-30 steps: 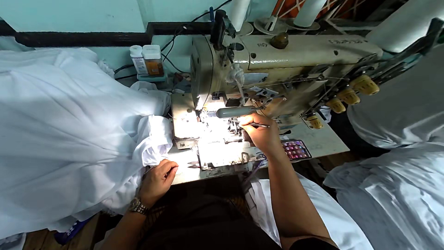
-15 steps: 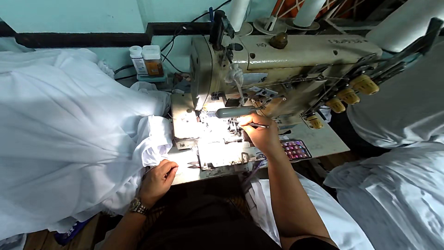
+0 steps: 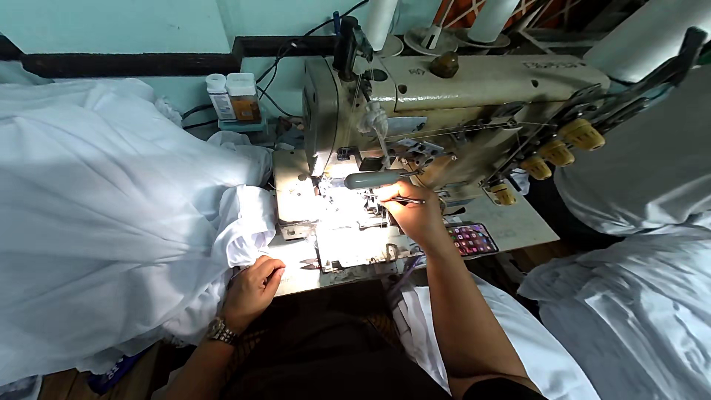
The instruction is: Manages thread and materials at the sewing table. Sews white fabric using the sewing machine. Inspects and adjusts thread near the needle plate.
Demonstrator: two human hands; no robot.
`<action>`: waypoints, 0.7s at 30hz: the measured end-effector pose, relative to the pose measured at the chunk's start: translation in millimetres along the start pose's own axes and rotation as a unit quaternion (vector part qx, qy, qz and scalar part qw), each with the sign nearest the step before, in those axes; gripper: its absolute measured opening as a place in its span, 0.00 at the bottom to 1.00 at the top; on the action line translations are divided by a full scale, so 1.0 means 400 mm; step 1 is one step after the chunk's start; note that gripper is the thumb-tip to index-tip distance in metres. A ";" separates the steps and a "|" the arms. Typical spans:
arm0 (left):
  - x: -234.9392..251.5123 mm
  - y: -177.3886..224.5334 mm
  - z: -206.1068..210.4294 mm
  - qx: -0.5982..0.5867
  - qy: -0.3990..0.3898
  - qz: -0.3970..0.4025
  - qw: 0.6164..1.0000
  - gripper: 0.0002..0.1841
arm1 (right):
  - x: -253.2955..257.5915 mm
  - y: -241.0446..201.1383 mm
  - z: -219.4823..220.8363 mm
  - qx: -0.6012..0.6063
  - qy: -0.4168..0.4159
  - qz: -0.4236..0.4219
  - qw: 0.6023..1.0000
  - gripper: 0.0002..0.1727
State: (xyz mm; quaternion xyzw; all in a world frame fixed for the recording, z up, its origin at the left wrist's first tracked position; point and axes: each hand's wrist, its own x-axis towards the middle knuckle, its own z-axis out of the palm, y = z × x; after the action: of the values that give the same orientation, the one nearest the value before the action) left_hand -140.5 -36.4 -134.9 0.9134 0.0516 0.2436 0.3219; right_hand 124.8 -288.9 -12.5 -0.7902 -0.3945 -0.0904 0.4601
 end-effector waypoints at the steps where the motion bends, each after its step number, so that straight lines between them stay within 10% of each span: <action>1: 0.000 0.000 0.000 0.000 -0.001 0.000 1.000 0.14 | 0.001 -0.001 0.001 -0.003 -0.001 0.001 1.000 0.06; 21: -0.001 0.001 0.000 0.005 -0.002 0.001 1.000 0.14 | 0.008 -0.009 0.004 -0.038 0.007 0.035 0.999 0.05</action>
State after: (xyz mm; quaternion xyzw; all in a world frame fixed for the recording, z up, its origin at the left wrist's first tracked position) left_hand -141.0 -36.8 -134.7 0.9155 0.0513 0.2421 0.3173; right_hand 124.2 -284.8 -9.5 -0.8199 -0.3598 -0.0943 0.4352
